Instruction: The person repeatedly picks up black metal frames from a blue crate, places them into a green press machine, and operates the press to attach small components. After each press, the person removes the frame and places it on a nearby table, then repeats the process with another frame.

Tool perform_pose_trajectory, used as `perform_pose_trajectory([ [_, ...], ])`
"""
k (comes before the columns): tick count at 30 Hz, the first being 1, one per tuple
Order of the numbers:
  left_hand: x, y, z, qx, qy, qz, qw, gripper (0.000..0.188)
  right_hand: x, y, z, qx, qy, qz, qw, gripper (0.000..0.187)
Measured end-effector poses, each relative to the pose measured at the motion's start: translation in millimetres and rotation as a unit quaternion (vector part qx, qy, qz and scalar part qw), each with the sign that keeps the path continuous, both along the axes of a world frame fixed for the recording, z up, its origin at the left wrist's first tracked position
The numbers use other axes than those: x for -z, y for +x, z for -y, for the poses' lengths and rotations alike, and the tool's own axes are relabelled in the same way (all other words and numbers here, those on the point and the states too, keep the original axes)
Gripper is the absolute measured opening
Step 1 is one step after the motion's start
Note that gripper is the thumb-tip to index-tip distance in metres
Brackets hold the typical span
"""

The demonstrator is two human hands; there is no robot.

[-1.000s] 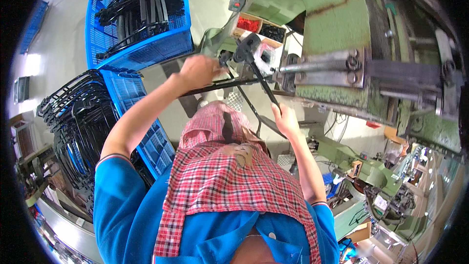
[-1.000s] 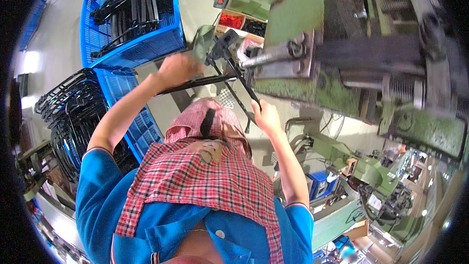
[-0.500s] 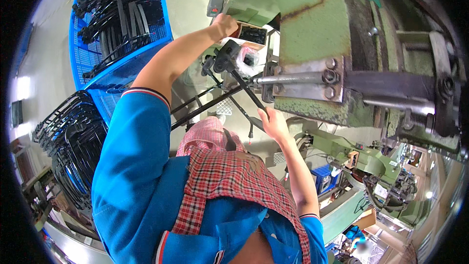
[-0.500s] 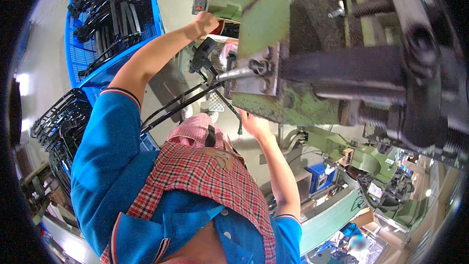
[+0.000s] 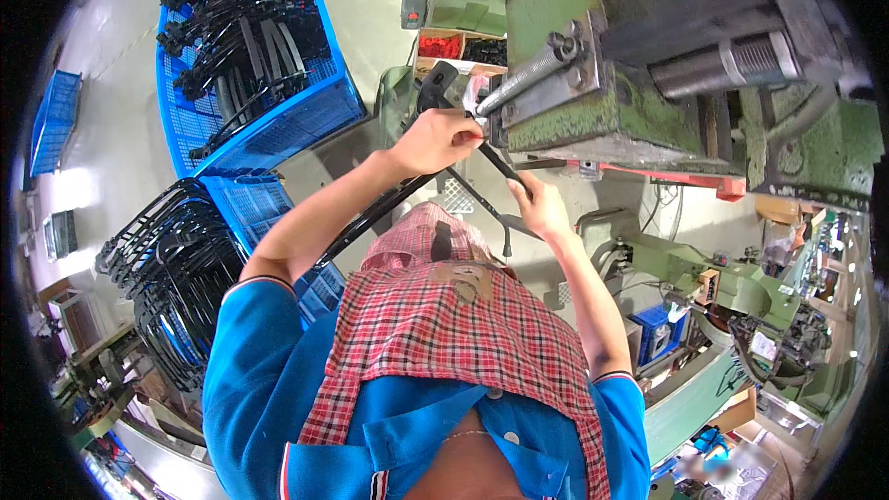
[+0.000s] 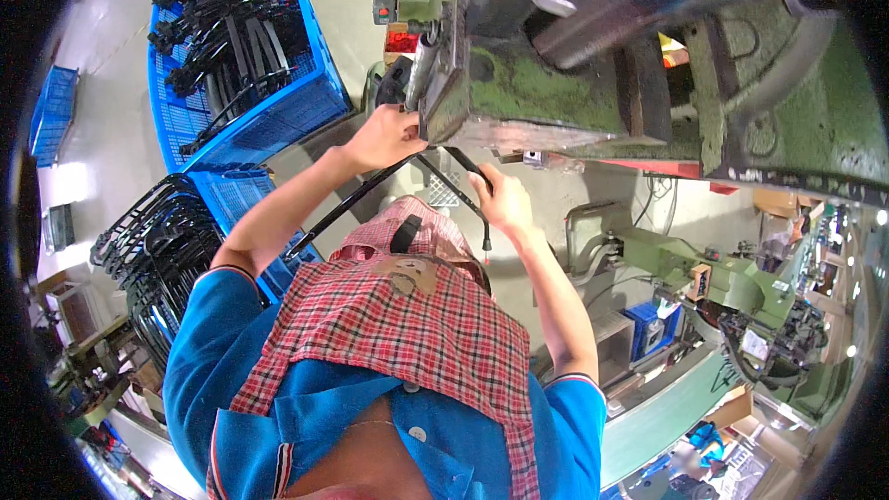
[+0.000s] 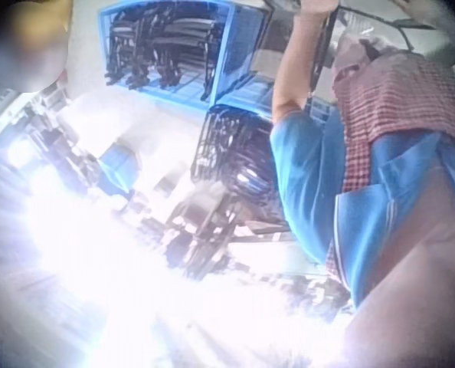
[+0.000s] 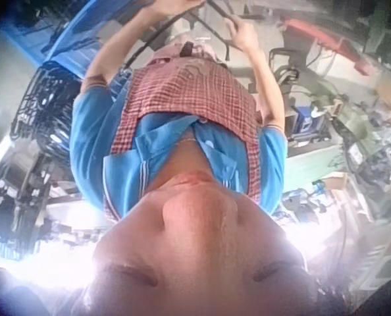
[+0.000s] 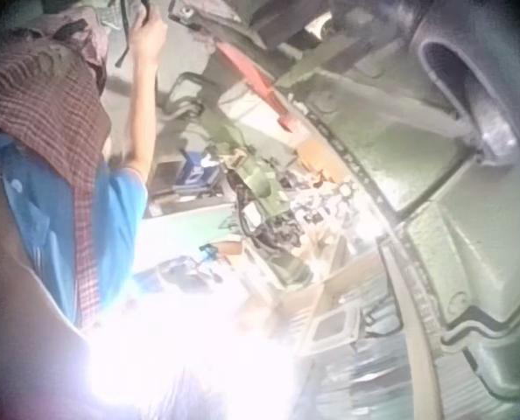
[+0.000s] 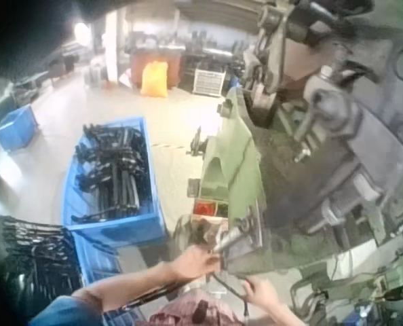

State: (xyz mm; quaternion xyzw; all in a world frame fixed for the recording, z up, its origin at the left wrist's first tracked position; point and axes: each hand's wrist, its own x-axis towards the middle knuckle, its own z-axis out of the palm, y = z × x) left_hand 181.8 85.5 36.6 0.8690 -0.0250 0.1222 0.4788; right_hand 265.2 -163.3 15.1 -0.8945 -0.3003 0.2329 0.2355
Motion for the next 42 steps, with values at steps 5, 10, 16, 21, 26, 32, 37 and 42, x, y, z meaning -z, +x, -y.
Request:
perform_pose_trajectory([
  [5, 9.3, 11.2, 13.3, -0.021, 0.101, -0.006, 0.995, 0.022, 2.6, -2.0, -0.4, 0.001, 0.004, 0.019, 1.000, 0.029],
  [10, 21.2, 5.4, 14.4, -0.047, 0.177, 0.016, 0.983, 0.033, -2.0, -2.2, -2.4, 0.007, -0.003, 0.007, 1.000, 0.030],
  [16, 28.0, -83.4, 11.2, -0.174, 0.210, -0.059, 0.960, 0.048, -2.5, -9.7, -3.4, 0.020, -0.006, 0.015, 1.000, 0.031],
  [21, 66.5, -123.1, 24.4, -0.159, 0.120, -0.248, 0.948, 0.040, -11.2, -10.8, -7.7, 0.023, -0.034, -0.006, 0.999, 0.032],
  [26, 57.2, -122.4, 29.8, -0.169, 0.099, -0.285, 0.938, 0.037, -10.8, -9.0, -6.0, 0.020, -0.026, -0.003, 0.999, 0.032],
  [32, 57.0, -122.2, 29.7, -0.175, 0.117, -0.287, 0.935, 0.037, -14.4, -5.9, -8.0, 0.016, -0.042, -0.034, 0.998, 0.032],
  [37, 55.2, -118.2, 26.6, -0.179, 0.136, -0.272, 0.936, 0.032, -5.7, -4.1, -4.2, 0.012, -0.002, -0.022, 1.000, 0.032],
  [42, 53.3, -117.1, 25.4, -0.182, 0.151, -0.291, 0.927, 0.032, -11.8, -6.9, -6.9, 0.011, -0.018, -0.022, 1.000, 0.033],
])
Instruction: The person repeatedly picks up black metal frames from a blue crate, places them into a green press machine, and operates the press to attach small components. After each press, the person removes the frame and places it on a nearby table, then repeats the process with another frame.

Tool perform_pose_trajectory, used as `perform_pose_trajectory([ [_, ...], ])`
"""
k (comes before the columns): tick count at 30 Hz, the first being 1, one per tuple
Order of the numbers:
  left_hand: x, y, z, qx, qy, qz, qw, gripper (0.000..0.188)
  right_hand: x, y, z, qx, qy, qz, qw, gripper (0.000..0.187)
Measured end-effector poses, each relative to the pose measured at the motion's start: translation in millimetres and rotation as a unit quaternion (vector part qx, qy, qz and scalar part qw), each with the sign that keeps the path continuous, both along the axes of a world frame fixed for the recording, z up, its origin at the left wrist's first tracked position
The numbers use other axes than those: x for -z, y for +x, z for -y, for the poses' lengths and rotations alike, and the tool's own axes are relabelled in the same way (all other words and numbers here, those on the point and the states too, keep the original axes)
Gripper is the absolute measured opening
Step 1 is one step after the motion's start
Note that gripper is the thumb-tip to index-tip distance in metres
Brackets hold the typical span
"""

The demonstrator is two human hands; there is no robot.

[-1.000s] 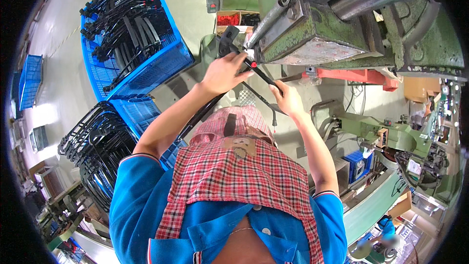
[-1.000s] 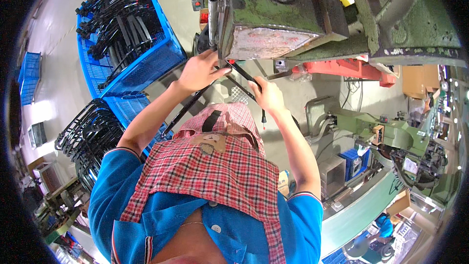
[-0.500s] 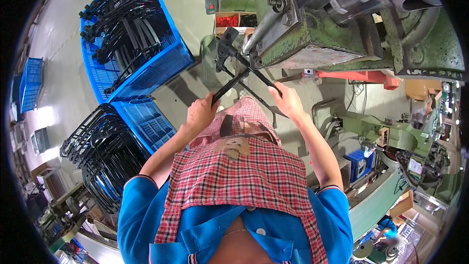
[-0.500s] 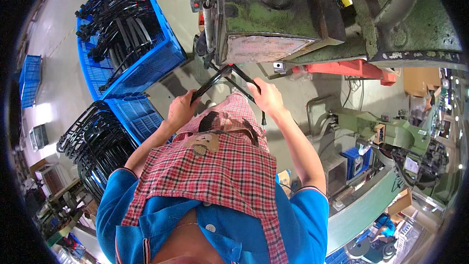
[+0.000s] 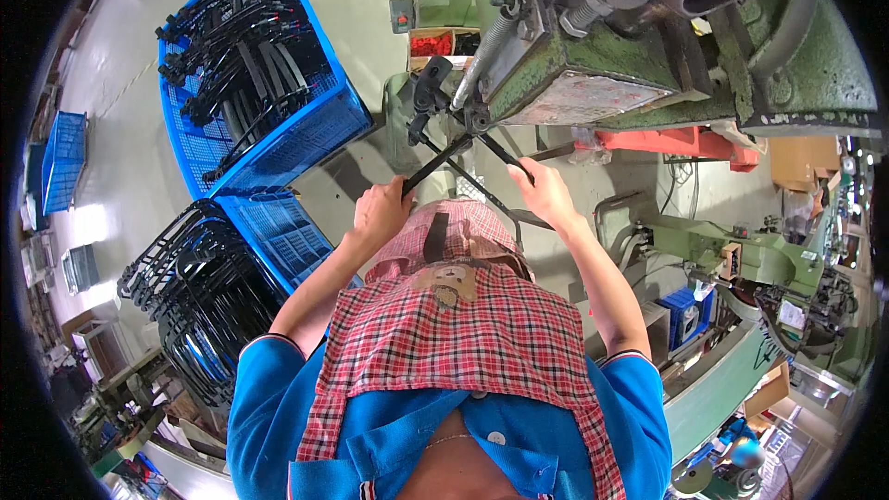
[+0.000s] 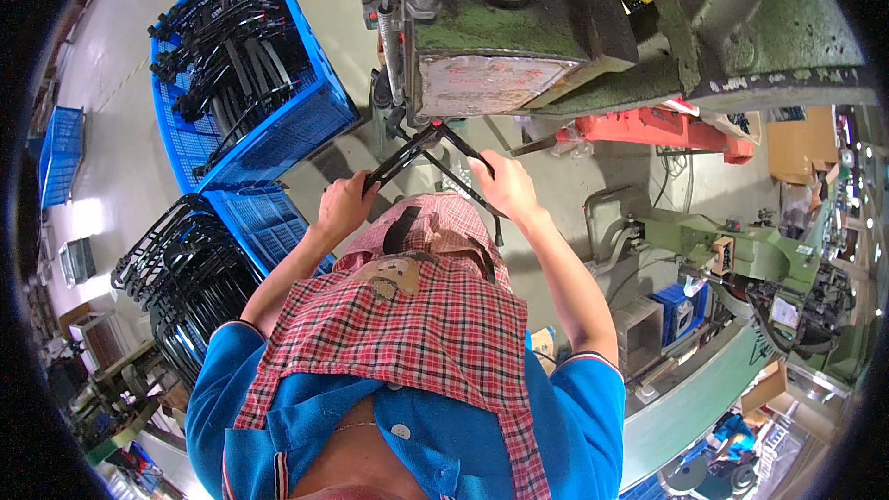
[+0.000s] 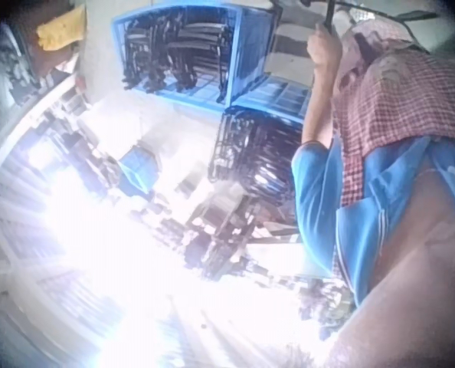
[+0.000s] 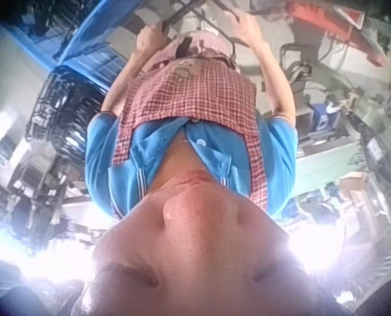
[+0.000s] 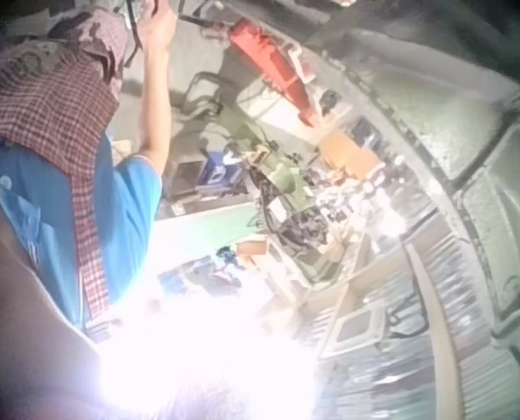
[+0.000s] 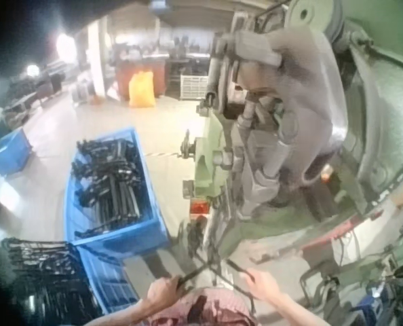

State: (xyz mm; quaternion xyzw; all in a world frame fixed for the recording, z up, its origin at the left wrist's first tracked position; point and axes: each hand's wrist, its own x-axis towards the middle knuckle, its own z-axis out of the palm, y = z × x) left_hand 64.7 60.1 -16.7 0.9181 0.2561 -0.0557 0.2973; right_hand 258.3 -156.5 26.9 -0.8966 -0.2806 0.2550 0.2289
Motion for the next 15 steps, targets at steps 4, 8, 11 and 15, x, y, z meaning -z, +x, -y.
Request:
perform_pose_trajectory([
  [4, -15.0, -2.4, -1.7, 0.022, 0.023, -0.010, 0.999, 0.029, -12.1, -6.2, 4.2, 0.010, 0.034, 0.019, 0.999, 0.030],
  [8, -46.5, -6.1, -5.2, 0.036, 0.038, 0.014, 0.999, 0.025, -25.0, -25.3, 18.9, 0.057, 0.114, 0.008, 0.992, 0.028],
  [11, -24.5, -19.2, 9.1, 0.018, 0.044, -0.007, 0.999, 0.023, -4.5, -57.0, 41.0, 0.032, 0.093, -0.005, 0.995, 0.030],
  [15, 32.5, -43.0, 42.5, 0.020, 0.092, 0.001, 0.996, 0.024, 13.2, -87.8, 83.3, 0.004, 0.103, -0.018, 0.994, 0.033],
])
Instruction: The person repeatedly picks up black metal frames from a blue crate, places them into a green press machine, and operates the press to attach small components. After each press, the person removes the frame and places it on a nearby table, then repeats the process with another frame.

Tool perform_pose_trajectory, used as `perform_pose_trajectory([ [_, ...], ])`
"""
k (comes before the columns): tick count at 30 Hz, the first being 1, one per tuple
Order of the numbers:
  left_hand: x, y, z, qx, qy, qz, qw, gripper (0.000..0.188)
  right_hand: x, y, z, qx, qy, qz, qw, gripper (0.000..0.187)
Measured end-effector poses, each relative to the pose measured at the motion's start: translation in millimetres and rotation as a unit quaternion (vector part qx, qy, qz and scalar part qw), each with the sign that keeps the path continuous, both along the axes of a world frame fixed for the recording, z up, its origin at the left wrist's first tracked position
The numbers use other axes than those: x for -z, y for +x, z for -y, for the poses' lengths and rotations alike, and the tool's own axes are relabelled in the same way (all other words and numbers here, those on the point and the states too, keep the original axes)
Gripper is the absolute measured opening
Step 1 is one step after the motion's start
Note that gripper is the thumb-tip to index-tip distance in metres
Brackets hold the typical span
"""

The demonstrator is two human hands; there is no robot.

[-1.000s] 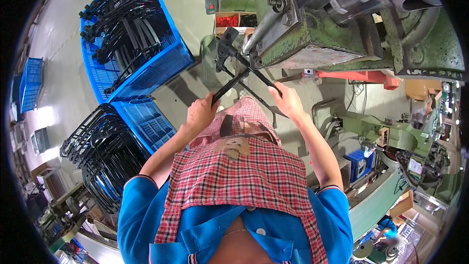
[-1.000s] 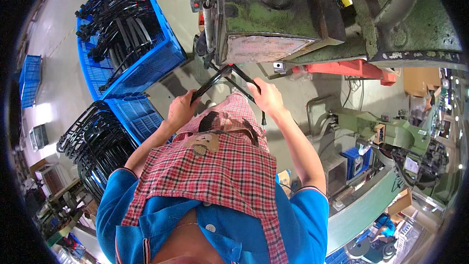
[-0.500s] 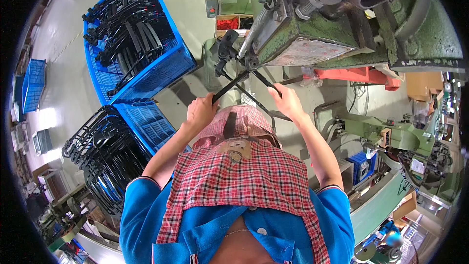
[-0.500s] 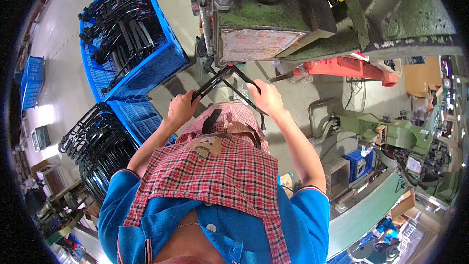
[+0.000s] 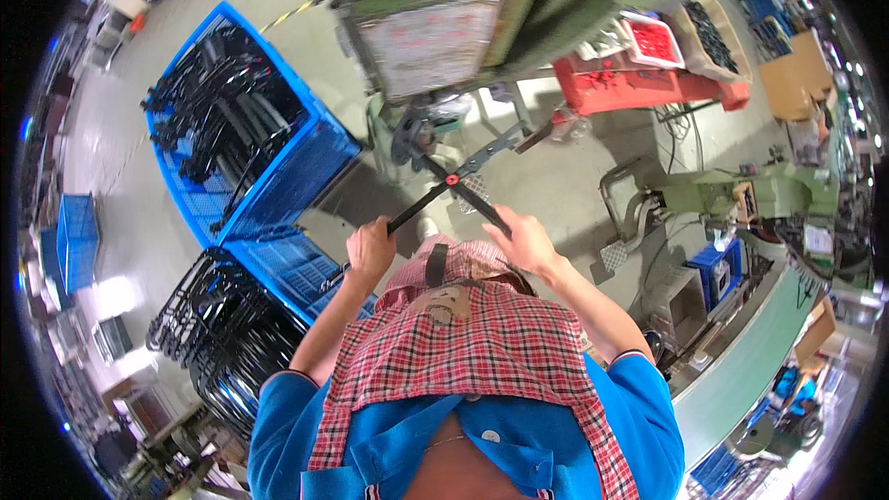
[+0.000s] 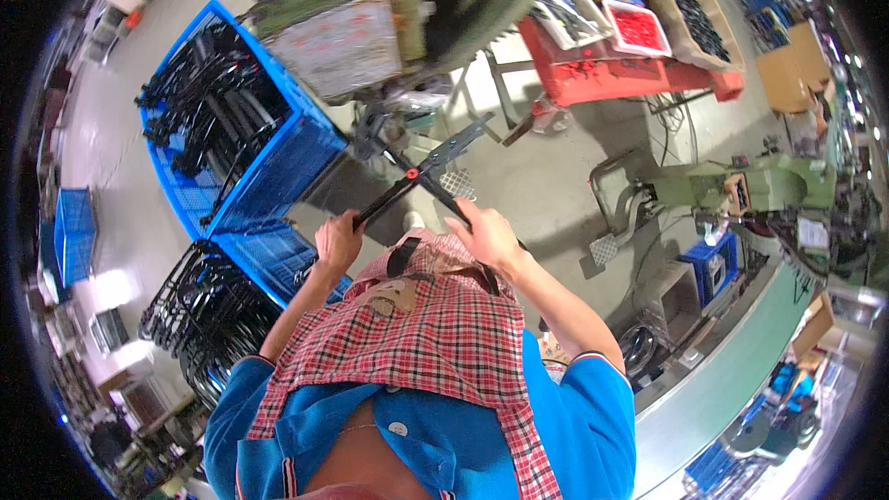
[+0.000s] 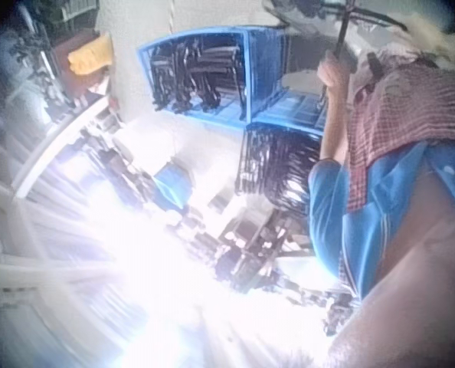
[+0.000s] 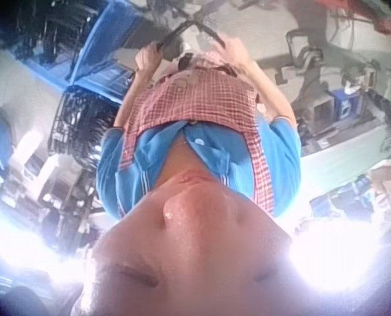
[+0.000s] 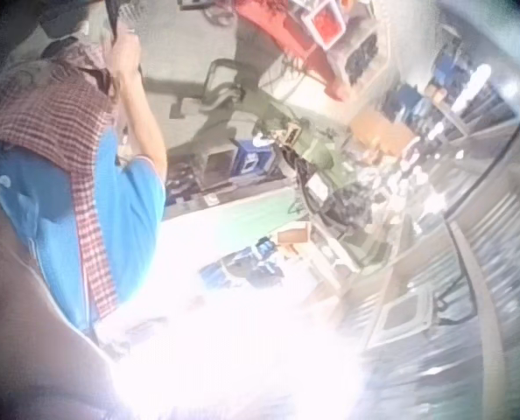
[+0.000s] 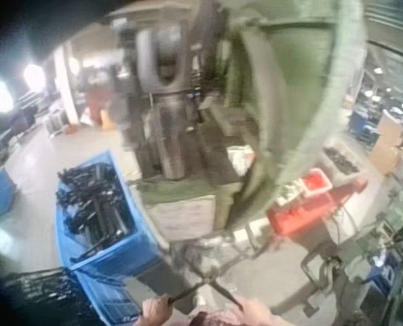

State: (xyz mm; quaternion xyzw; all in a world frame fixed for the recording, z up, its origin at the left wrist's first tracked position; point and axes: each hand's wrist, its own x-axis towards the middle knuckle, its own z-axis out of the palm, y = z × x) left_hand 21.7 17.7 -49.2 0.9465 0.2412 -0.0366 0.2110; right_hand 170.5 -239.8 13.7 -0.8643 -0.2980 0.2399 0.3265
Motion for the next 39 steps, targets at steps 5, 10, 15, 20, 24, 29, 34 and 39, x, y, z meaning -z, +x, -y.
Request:
perform_pose_trajectory([
  [5, -10.0, -7.4, 46.6, -0.028, -0.006, 0.034, 0.999, 0.025, -43.0, 21.9, 27.3, -0.094, -0.078, 0.083, 0.989, 0.033],
  [10, -13.5, 18.5, 116.7, -0.003, -0.118, 0.097, 0.988, 0.034, -86.7, 37.1, 99.1, -0.107, -0.132, 0.214, 0.962, 0.035],
  [15, -22.6, 70.3, 209.9, -0.005, -0.382, 0.125, 0.916, 0.026, -132.2, -11.0, 214.0, 0.011, 0.137, 0.595, 0.792, 0.040],
  [20, -70.1, 150.6, 308.4, 0.057, -0.635, 0.059, 0.768, 0.026, -63.3, -51.4, 384.9, 0.203, 0.074, 0.458, 0.862, 0.045],
  [24, -55.2, 192.4, 346.4, 0.131, -0.727, 0.020, 0.674, 0.031, -33.0, -10.8, 492.4, 0.439, 0.102, 0.324, 0.832, 0.086],
  [29, 17.5, 251.1, 439.1, 0.167, -0.803, -0.142, 0.554, 0.051, -99.6, 28.7, 589.1, 0.380, 0.215, 0.355, 0.826, 0.094],
  [34, 67.8, 261.2, 522.0, 0.273, -0.418, -0.137, 0.856, 0.042, -107.2, 41.4, 532.1, 0.383, 0.072, 0.426, 0.817, 0.030],
  [39, -73.6, 176.0, 636.5, 0.648, -0.346, 0.026, 0.679, 0.025, -3.0, 60.9, 540.1, 0.356, -0.075, 0.470, 0.804, 0.015],
])
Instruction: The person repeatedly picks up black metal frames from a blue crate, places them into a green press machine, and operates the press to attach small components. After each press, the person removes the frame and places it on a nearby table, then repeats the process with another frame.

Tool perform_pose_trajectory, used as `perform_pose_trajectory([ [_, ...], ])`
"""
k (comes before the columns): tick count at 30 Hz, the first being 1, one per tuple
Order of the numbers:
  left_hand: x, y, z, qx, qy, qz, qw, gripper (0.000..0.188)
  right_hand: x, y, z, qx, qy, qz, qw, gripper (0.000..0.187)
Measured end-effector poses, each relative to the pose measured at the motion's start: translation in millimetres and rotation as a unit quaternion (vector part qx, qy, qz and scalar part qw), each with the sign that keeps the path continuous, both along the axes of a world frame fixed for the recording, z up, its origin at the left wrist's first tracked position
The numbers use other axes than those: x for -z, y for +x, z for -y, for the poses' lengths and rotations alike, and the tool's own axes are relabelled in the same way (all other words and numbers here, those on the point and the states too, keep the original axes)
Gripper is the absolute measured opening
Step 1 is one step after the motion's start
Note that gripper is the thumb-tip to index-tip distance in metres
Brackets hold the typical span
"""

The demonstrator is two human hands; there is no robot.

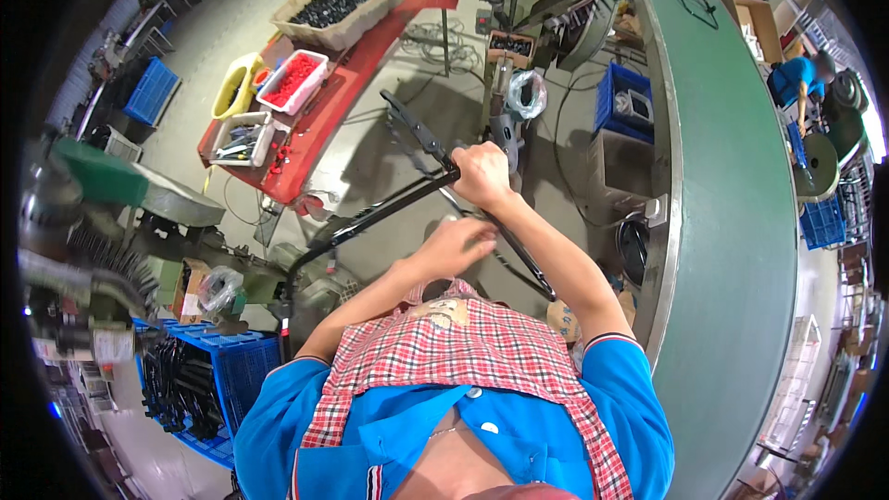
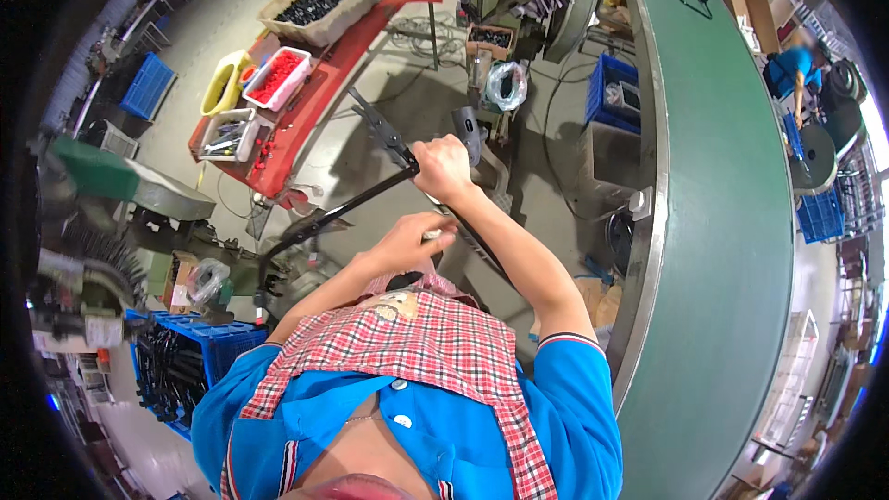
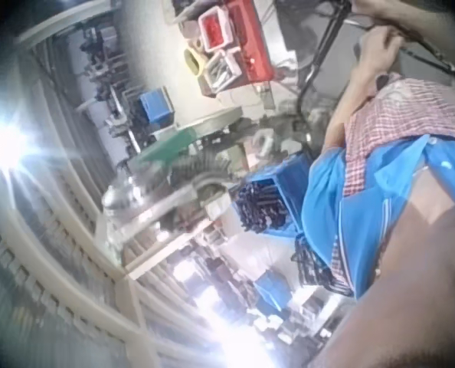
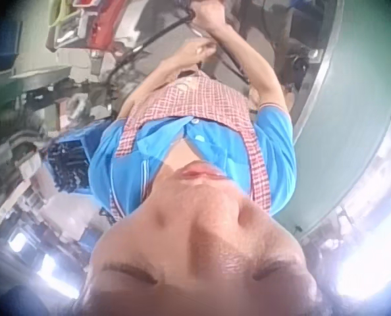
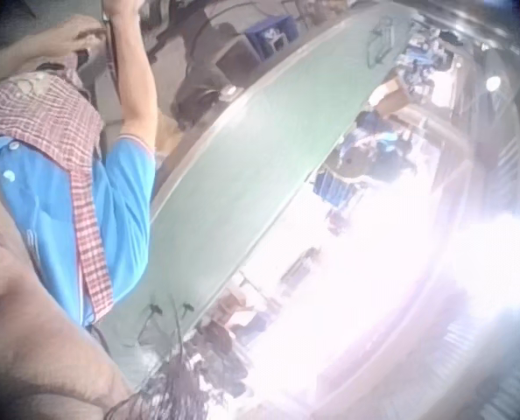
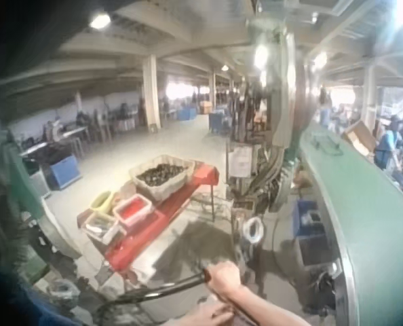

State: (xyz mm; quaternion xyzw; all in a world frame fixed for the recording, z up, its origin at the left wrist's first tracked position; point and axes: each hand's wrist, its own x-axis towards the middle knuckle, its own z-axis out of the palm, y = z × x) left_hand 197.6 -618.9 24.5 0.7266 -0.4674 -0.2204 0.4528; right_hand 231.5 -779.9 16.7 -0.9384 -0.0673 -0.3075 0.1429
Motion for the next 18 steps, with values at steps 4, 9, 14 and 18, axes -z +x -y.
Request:
perform_pose_trajectory([
  [4, -41.8, 110.0, 16.5, -0.087, -0.056, 0.225, 0.969, 0.038, 46.0, 35.9, 41.3, -0.005, -0.019, -0.067, 0.998, 0.014],
  [9, 14.9, 276.8, 105.0, 0.127, 0.134, 0.429, 0.884, 0.031, 21.0, 84.5, 75.5, 0.053, -0.044, -0.205, 0.976, 0.022],
  [14, 16.7, 352.6, 168.5, 0.266, 0.169, 0.454, 0.833, 0.012, -34.9, 102.9, 118.2, 0.077, -0.063, -0.183, 0.978, 0.053],
  [18, 4.0, 390.4, 216.1, 0.294, 0.217, 0.475, 0.800, 0.020, -29.5, 125.8, 142.4, 0.093, -0.039, -0.305, 0.947, 0.045],
])
